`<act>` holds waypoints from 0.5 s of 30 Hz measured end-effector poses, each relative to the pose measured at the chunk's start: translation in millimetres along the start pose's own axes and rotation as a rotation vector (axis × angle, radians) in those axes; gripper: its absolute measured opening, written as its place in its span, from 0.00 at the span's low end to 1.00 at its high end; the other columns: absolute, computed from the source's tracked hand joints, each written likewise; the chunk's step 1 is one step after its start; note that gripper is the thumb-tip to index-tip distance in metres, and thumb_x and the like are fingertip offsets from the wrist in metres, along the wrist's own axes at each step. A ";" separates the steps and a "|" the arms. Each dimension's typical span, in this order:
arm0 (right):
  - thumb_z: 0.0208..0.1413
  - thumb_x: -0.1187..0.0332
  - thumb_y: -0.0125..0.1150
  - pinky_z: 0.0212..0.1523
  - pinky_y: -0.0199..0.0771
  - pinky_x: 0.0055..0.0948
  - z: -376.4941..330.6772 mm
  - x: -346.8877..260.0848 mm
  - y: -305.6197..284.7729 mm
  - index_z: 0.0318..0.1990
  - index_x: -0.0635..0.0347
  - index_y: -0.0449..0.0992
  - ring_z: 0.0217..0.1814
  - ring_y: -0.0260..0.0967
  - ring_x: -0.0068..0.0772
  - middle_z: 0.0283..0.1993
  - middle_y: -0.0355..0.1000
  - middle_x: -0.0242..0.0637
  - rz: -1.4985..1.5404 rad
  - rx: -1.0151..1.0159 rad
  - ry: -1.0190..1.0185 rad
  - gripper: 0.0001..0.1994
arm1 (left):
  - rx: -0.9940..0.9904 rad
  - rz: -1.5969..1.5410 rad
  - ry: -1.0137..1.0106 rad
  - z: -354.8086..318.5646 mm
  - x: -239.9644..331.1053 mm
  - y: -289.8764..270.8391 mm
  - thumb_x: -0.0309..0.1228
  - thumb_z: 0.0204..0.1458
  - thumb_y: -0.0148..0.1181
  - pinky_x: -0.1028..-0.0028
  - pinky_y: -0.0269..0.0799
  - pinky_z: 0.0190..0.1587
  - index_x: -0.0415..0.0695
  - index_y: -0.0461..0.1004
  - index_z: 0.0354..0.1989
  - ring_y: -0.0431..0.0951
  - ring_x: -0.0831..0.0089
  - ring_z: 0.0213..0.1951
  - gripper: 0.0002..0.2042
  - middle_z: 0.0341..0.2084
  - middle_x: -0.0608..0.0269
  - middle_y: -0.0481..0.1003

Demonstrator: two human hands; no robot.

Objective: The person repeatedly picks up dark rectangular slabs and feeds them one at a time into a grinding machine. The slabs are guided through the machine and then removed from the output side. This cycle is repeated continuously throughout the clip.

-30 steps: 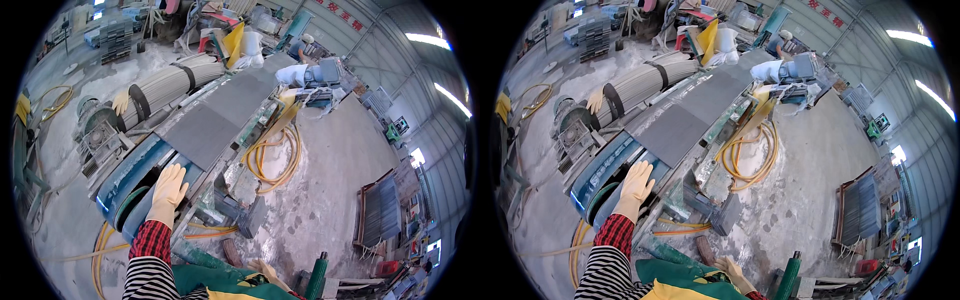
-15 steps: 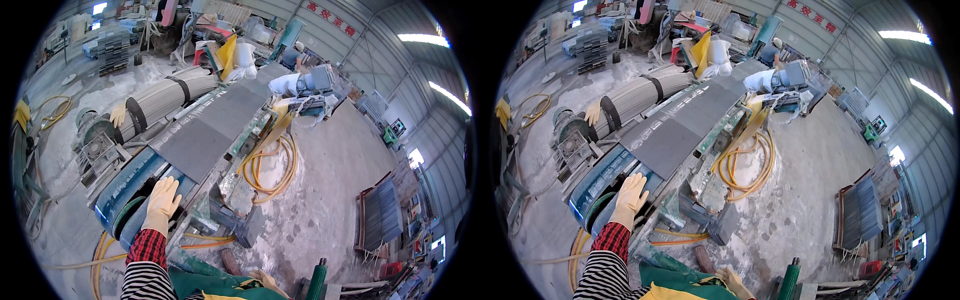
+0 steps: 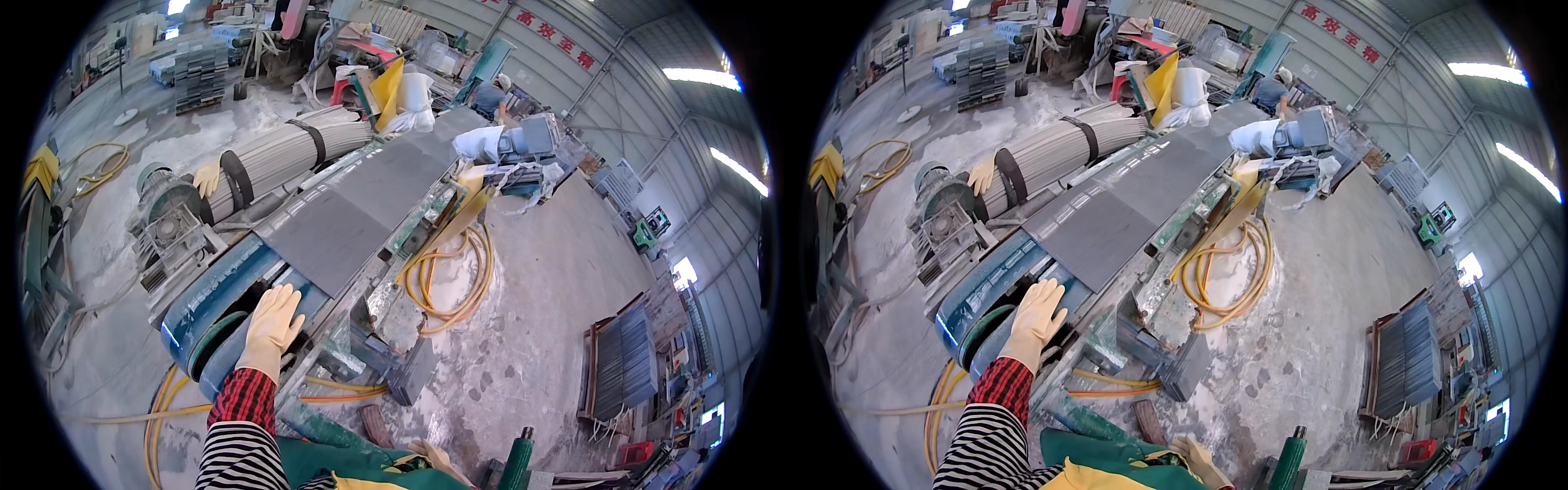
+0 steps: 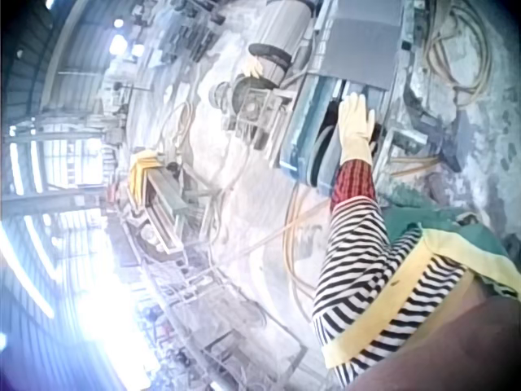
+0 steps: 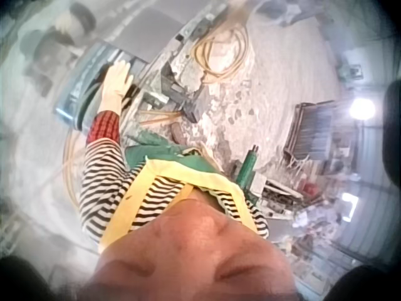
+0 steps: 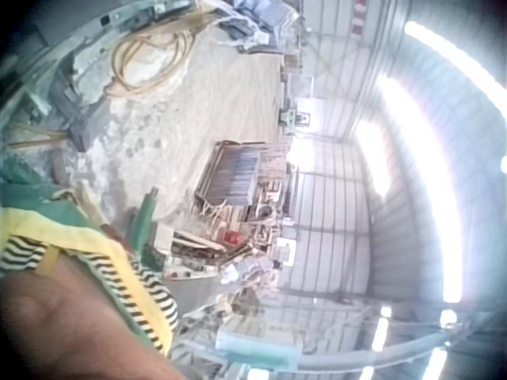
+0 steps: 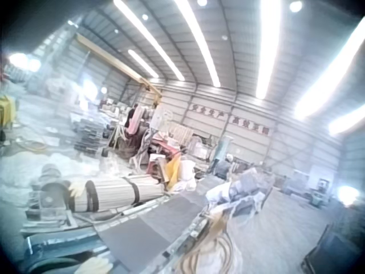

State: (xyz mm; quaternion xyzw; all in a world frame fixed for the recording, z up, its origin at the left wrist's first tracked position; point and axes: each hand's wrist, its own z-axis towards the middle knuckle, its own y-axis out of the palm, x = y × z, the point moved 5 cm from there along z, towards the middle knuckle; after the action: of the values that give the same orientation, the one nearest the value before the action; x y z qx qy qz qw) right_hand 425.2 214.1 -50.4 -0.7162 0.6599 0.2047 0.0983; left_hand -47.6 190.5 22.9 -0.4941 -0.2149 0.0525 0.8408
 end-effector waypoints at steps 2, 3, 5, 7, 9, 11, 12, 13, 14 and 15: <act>0.72 0.67 0.33 0.33 0.53 0.25 5.1 2.6 -4.6 0.27 0.55 0.55 0.26 0.45 0.24 0.27 0.50 0.29 0.034 -0.073 -0.011 0.16 | -0.006 0.004 -0.004 -0.5 0.0 -0.1 0.37 0.52 0.63 0.60 0.54 0.69 0.42 0.70 0.58 0.63 0.56 0.65 0.25 0.61 0.52 0.67; 0.72 0.67 0.33 0.33 0.53 0.25 8.6 4.9 -8.2 0.27 0.55 0.54 0.26 0.45 0.24 0.27 0.49 0.29 0.055 -0.095 -0.013 0.16 | -0.012 0.003 -0.005 -0.4 0.4 0.0 0.37 0.52 0.63 0.60 0.54 0.69 0.42 0.70 0.58 0.63 0.56 0.65 0.25 0.61 0.52 0.67; 0.72 0.68 0.33 0.32 0.52 0.25 12.1 7.9 -10.6 0.26 0.55 0.53 0.26 0.44 0.24 0.27 0.48 0.29 0.084 -0.120 -0.012 0.16 | -0.022 0.001 -0.010 -1.2 0.5 -0.6 0.38 0.52 0.62 0.60 0.54 0.69 0.42 0.70 0.58 0.63 0.56 0.65 0.25 0.61 0.52 0.67; 0.72 0.68 0.34 0.32 0.51 0.25 12.6 8.9 -9.9 0.26 0.54 0.53 0.26 0.44 0.23 0.26 0.48 0.28 0.094 -0.118 -0.010 0.16 | -0.032 -0.003 -0.017 -2.7 0.1 -2.3 0.38 0.53 0.62 0.60 0.54 0.69 0.43 0.70 0.58 0.63 0.56 0.65 0.25 0.61 0.53 0.67; 0.71 0.66 0.37 0.39 0.58 0.28 28.8 13.7 -22.5 0.36 0.59 0.56 0.35 0.52 0.29 0.35 0.55 0.33 0.108 -0.155 -0.021 0.10 | -0.029 0.002 -0.016 -4.2 -0.7 -3.6 0.38 0.53 0.62 0.60 0.54 0.70 0.43 0.70 0.58 0.63 0.56 0.65 0.25 0.61 0.53 0.67; 0.71 0.65 0.40 0.46 0.65 0.30 53.9 28.1 -35.7 0.46 0.64 0.59 0.45 0.60 0.34 0.44 0.62 0.37 0.151 -0.293 -0.016 0.10 | -0.037 0.009 -0.020 -5.1 -0.7 -4.8 0.38 0.53 0.62 0.60 0.54 0.70 0.43 0.69 0.59 0.63 0.56 0.65 0.25 0.62 0.53 0.67; 0.70 0.64 0.42 0.49 0.68 0.31 68.8 38.0 -47.3 0.51 0.66 0.61 0.49 0.64 0.37 0.48 0.65 0.40 0.206 -0.435 0.003 0.13 | -0.046 0.008 -0.021 -4.3 1.0 -4.7 0.38 0.53 0.62 0.60 0.53 0.70 0.43 0.69 0.59 0.62 0.56 0.65 0.25 0.62 0.53 0.67; 0.70 0.63 0.43 0.53 0.72 0.32 79.5 42.1 -57.1 0.56 0.69 0.62 0.54 0.68 0.40 0.52 0.69 0.42 0.196 -0.450 -0.010 0.17 | -0.056 0.014 -0.026 -5.0 0.5 -5.9 0.38 0.53 0.61 0.61 0.53 0.70 0.43 0.69 0.59 0.62 0.57 0.65 0.25 0.62 0.53 0.66; 0.70 0.62 0.45 0.56 0.75 0.34 83.2 43.3 -61.0 0.61 0.71 0.64 0.59 0.72 0.42 0.57 0.72 0.44 0.154 -0.394 -0.028 0.21 | -0.058 0.017 -0.028 -5.8 0.4 -5.8 0.38 0.54 0.61 0.61 0.53 0.70 0.43 0.69 0.59 0.62 0.57 0.65 0.25 0.62 0.53 0.66; 0.69 0.63 0.46 0.55 0.75 0.33 71.7 37.7 -69.6 0.60 0.71 0.66 0.58 0.73 0.42 0.55 0.73 0.43 -0.053 -0.019 -0.107 0.20 | -0.061 0.020 -0.031 -6.6 0.3 -5.7 0.38 0.54 0.61 0.61 0.53 0.70 0.43 0.69 0.59 0.62 0.57 0.66 0.25 0.62 0.54 0.66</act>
State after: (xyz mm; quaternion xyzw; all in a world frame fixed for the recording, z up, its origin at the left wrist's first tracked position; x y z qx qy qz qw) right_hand 483.8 217.0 -139.7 -0.7222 0.6327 0.2462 0.1322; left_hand -45.3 182.4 25.0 -0.5207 -0.2243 0.0618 0.8214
